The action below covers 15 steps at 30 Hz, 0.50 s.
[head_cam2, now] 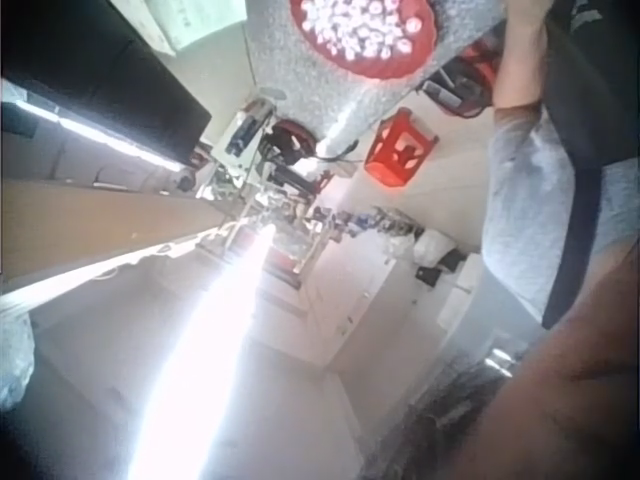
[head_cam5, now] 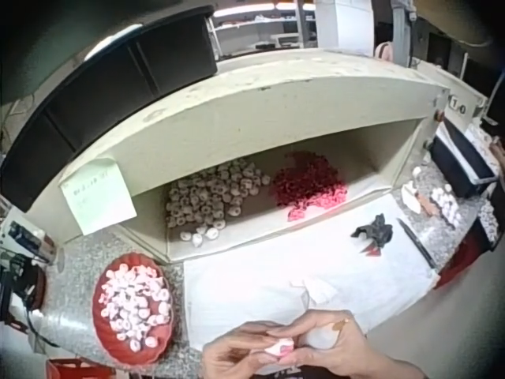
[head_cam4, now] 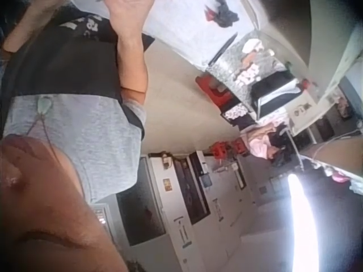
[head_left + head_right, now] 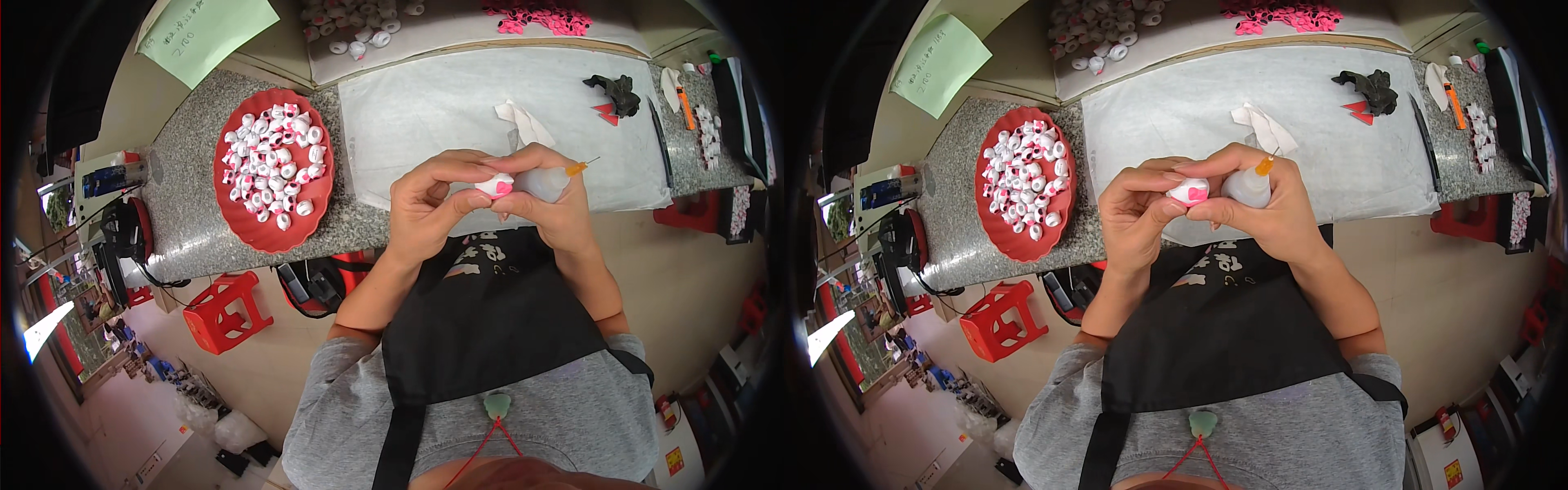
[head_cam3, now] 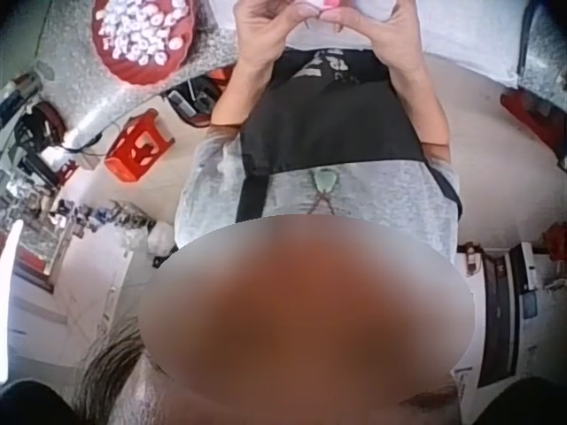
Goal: Applying glue or paint to small plastic toy components and arranging them on a workbench.
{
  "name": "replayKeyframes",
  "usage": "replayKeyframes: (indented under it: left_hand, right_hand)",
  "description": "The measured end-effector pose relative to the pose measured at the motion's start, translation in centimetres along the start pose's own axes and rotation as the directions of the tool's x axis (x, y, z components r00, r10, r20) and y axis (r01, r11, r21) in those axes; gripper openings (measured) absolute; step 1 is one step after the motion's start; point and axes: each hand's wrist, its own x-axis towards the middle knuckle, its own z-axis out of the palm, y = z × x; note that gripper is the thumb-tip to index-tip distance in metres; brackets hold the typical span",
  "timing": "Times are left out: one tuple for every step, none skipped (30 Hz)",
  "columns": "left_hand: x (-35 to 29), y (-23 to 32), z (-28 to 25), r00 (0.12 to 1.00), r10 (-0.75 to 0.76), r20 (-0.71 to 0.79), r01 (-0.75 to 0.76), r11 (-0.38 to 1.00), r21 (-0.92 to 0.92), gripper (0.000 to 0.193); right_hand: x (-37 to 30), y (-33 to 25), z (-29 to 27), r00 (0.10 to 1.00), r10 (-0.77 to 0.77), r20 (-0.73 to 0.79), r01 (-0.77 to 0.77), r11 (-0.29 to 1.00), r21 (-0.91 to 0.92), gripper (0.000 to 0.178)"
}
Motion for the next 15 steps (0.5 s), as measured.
replayKeyframes:
  left_hand:
    - [0.0,0.11,0.02,1.0,0.004,-0.001,-0.004,1.0,0.001,0.018]
    - [0.03,0.22,0.05,1.0,0.008,0.008,-0.008,1.0,0.013,0.018]
    - [0.05,0.34,0.08,1.0,0.011,0.017,-0.012,1.0,0.026,0.018]
    - [0.08,0.34,0.05,1.0,0.012,0.015,-0.013,1.0,0.026,0.018]
    - [0.1,0.33,0.04,1.0,0.009,0.012,-0.009,0.998,0.054,0.018]
    - [0.12,0.32,0.04,1.0,0.005,0.009,-0.006,0.997,0.082,0.018]
    - [0.1,0.33,0.06,1.0,0.006,0.008,-0.006,0.997,0.082,0.018]
    - [0.07,0.34,0.1,1.0,-0.002,0.0,0.002,0.997,0.076,0.018]
    - [0.04,0.35,0.15,1.0,-0.011,-0.006,0.011,0.997,0.07,0.019]
    - [-0.03,0.38,0.24,1.0,-0.01,-0.008,0.01,0.997,0.071,0.019]
    - [-0.11,0.41,0.35,0.998,-0.044,-0.049,0.044,0.999,0.018,0.019]
    - [-0.16,0.42,0.42,0.993,-0.079,-0.088,0.076,0.996,-0.036,0.02]
    - [-0.16,0.38,0.49,0.993,-0.079,-0.088,0.076,0.996,-0.036,0.02]
    - [-0.15,0.34,0.54,0.992,-0.089,-0.085,0.084,0.995,-0.061,0.021]
    - [-0.14,0.32,0.6,0.992,-0.098,-0.082,0.091,0.992,-0.085,0.021]
  right_hand:
    - [-0.05,-0.05,0.08,1.0,-0.001,0.003,0.001,1.0,-0.001,0.026]
    - [-0.11,-0.09,0.14,1.0,0.001,0.002,-0.001,1.0,0.011,0.025]
    - [-0.15,-0.15,0.19,1.0,0.004,0.0,-0.004,1.0,0.024,0.025]
    - [-0.11,-0.13,0.18,1.0,0.005,0.002,-0.005,1.0,0.024,0.025]
    - [-0.08,-0.12,0.15,1.0,0.011,-0.007,-0.011,1.0,0.019,0.025]
    - [-0.06,-0.1,0.12,1.0,0.017,-0.015,-0.016,1.0,0.015,0.024]
    - [-0.05,-0.01,0.08,1.0,0.018,-0.014,-0.017,1.0,0.015,0.024]
    - [-0.02,0.14,0.02,1.0,0.019,-0.013,-0.019,1.0,0.002,0.025]
    - [0.0,0.23,-0.03,1.0,0.02,-0.012,-0.02,1.0,-0.011,0.025]
    - [0.05,0.21,-0.05,1.0,0.021,-0.01,-0.021,1.0,-0.011,0.025]
    - [0.1,0.14,-0.06,0.999,0.044,0.0,-0.044,0.999,-0.02,0.026]
    - [0.13,0.11,-0.04,0.998,0.068,0.01,-0.068,0.997,-0.029,0.027]
    - [0.11,0.12,-0.05,0.998,0.068,0.01,-0.068,0.997,-0.03,0.027]
    - [0.06,0.16,-0.05,0.998,0.062,0.009,-0.062,0.997,-0.041,0.027]
    - [0.04,0.17,-0.03,0.998,0.056,0.007,-0.055,0.997,-0.052,0.027]
